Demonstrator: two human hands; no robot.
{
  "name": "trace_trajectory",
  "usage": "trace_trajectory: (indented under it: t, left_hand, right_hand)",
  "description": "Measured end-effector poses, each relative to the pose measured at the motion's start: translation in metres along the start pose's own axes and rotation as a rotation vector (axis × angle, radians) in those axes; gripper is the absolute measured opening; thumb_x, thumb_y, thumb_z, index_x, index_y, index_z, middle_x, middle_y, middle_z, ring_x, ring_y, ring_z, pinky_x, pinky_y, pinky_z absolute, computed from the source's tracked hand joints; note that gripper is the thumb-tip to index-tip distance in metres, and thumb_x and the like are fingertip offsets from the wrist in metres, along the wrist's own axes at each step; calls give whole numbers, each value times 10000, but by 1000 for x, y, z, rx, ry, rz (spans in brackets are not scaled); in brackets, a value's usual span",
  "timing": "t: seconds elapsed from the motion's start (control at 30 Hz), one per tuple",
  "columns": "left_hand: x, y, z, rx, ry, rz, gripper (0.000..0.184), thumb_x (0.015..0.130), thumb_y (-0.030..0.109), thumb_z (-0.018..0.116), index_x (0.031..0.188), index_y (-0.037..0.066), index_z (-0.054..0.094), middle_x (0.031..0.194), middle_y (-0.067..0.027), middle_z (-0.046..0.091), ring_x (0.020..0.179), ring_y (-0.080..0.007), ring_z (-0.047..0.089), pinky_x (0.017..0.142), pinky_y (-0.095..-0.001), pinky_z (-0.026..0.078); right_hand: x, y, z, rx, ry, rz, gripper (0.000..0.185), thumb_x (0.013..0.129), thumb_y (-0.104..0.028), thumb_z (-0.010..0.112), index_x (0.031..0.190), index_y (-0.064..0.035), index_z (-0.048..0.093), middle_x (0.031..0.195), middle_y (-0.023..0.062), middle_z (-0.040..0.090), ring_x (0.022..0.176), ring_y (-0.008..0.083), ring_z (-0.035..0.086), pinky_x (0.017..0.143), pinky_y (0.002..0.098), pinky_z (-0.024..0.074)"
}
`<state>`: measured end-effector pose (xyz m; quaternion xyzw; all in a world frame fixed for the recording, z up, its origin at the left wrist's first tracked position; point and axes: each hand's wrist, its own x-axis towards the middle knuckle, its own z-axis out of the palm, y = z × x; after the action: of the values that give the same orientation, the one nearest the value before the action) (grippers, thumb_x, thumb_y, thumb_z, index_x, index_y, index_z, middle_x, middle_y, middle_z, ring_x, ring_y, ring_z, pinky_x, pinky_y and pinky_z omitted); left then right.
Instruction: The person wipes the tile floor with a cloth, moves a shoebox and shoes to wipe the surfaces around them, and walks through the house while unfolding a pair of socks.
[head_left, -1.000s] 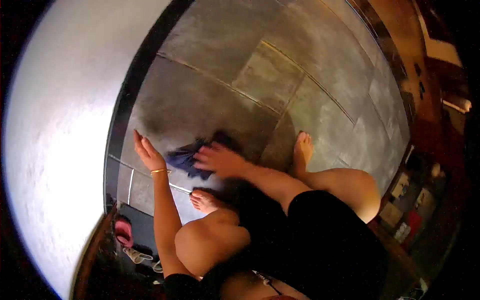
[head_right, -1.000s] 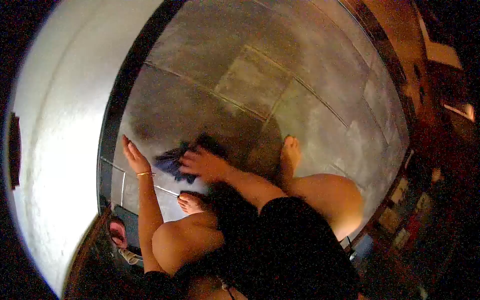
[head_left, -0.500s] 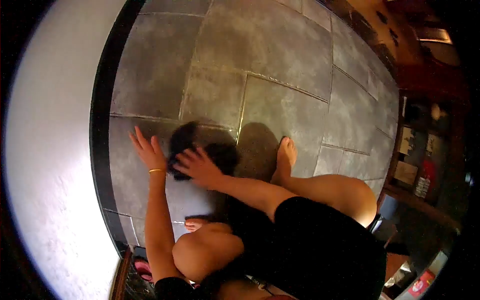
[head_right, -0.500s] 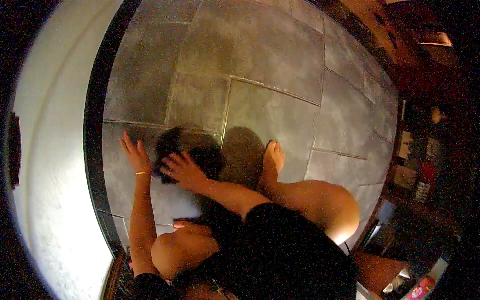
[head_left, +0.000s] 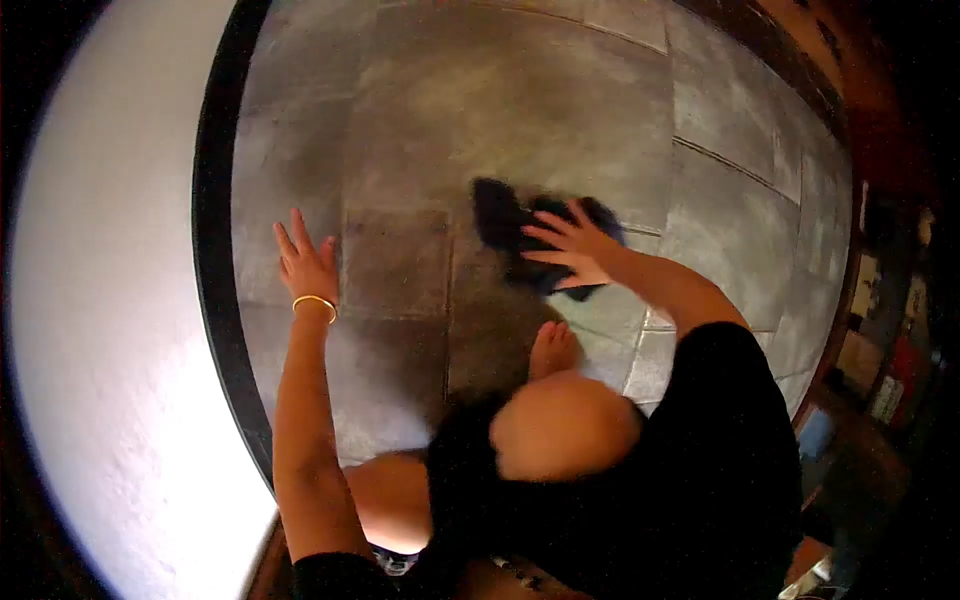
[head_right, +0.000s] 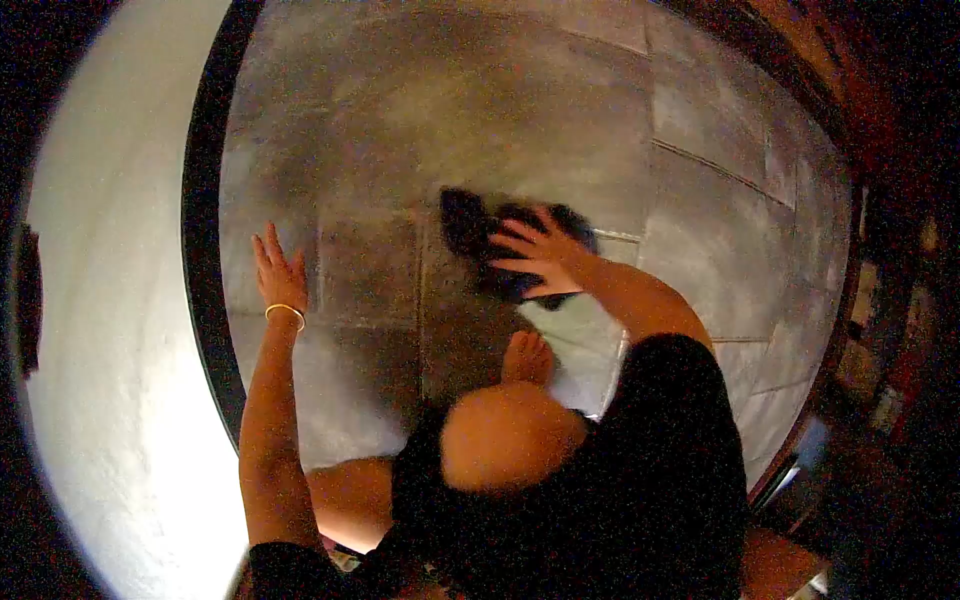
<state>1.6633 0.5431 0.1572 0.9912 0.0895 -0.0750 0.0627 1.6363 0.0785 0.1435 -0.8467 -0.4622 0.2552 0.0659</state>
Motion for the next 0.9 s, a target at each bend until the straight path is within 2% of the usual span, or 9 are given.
trace_trajectory:
  t: [0.1,0.17,0.23,0.3,0.4,0.57,0.63,0.77,0.9]
  left_hand:
    - [37,46,12,100,-63,169,697,940,392,543,1522,250,188,1557,-199,182,1381,-366,322,1097,-514,280]
    - [26,120,-8,87,-149,156,703,938,397,544,1523,251,183,1550,-199,206,1362,-379,352,1089,-508,299]
    - [21,155,12,103,-187,91,695,938,411,542,1521,248,200,1539,-204,235,1360,-383,353,1083,-526,298]
    - [33,167,44,2,-162,56,680,939,426,535,1516,246,224,1529,-211,255,1370,-379,335,1076,-550,292]
    - [61,159,89,-187,-46,66,654,942,461,516,1506,246,265,1521,-225,265,1400,-366,284,1062,-593,282]
    - [117,207,80,87,23,101,698,923,581,470,1508,265,258,1531,-226,245,1414,-385,247,1046,-630,280]
    - [133,225,78,137,34,205,736,906,628,459,1512,274,238,1540,-215,231,1419,-391,233,1049,-638,270]
    - [150,251,102,293,25,347,799,880,678,453,1526,293,181,1558,-210,182,1432,-390,196,1059,-660,229]
    - [91,284,99,177,-151,270,877,866,701,443,1543,267,91,1581,-214,66,1454,-402,97,1068,-677,179]
  right_hand:
    - [-70,49,4,-7,33,627,830,776,-608,647,1480,-324,312,1592,49,156,1466,328,103,1108,676,70]
    - [-39,87,20,60,625,1119,825,794,-602,625,1487,-282,311,1587,70,178,1457,337,136,1109,652,113]
    - [20,118,11,-34,811,1461,773,782,-543,651,1439,-220,401,1531,107,291,1411,351,234,1101,612,180]
    - [58,110,-44,122,865,1482,649,751,-486,670,1302,-169,542,1395,128,441,1310,350,366,1052,577,277]
    - [106,63,-48,162,700,1008,554,699,-391,692,1201,-184,581,1374,92,464,1266,354,391,1008,593,303]
    - [74,-63,39,282,740,417,781,659,-441,761,1364,-235,491,1516,59,325,1413,298,258,1132,574,188]
    - [5,-90,84,401,626,513,788,632,-399,797,1347,-235,509,1493,60,358,1393,293,288,1109,555,241]
    - [-118,-128,110,442,388,1310,763,625,-398,805,1321,-245,533,1445,66,410,1343,318,348,1060,560,281]
    - [-192,-173,160,459,688,1866,710,693,-320,768,1343,-186,513,1453,111,398,1360,352,322,1103,566,210]
